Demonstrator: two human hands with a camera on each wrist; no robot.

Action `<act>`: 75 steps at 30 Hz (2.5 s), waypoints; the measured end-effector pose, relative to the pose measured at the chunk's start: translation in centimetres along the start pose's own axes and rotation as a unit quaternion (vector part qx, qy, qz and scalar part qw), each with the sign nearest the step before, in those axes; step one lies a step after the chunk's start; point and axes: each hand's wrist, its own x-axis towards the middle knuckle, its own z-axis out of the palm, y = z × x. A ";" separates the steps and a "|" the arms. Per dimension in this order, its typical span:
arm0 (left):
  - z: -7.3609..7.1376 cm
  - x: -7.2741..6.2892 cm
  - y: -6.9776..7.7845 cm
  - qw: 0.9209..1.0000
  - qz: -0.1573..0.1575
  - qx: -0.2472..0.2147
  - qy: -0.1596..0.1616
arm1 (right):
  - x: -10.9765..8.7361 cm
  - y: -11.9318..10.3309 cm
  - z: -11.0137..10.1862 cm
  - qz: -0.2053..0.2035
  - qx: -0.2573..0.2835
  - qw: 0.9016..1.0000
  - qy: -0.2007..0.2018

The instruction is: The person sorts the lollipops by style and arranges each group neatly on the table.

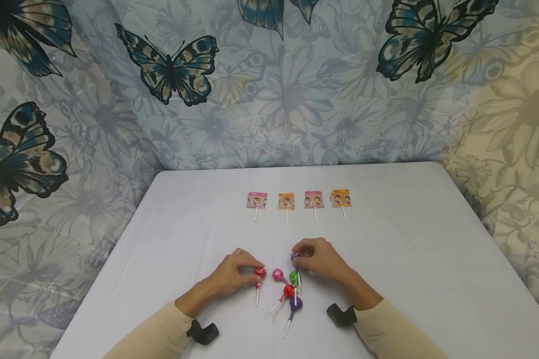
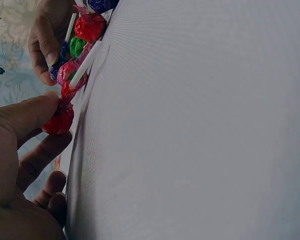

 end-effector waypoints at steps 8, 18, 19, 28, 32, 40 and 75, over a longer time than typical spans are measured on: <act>-0.7 0.2 -0.3 0.999 -0.024 0.015 0.027 | 0.0 0.2 -0.1 -0.009 -0.001 1.000 0.007; -2.0 0.7 -0.7 0.997 -0.052 -0.011 0.047 | 0.0 0.4 -0.1 -0.014 -0.002 1.000 0.006; -2.2 0.7 -0.7 0.997 -0.055 -0.010 0.049 | 0.0 0.4 -0.1 -0.015 -0.001 1.000 0.006; -3.5 1.7 -1.3 0.994 -0.089 -0.016 0.065 | 0.2 0.8 -0.2 -0.015 0.004 1.000 -0.004; -3.9 2.2 -1.8 0.992 -0.102 -0.025 0.074 | 0.3 1.0 -0.3 -0.015 0.010 1.000 -0.007; -4.5 3.4 -2.7 0.989 -0.117 -0.032 0.085 | 0.3 1.0 -0.4 -0.017 0.023 1.000 -0.012; -5.3 6.1 -5.8 0.977 -0.187 0.001 0.104 | 0.2 1.1 0.1 -0.002 -0.003 1.000 -0.005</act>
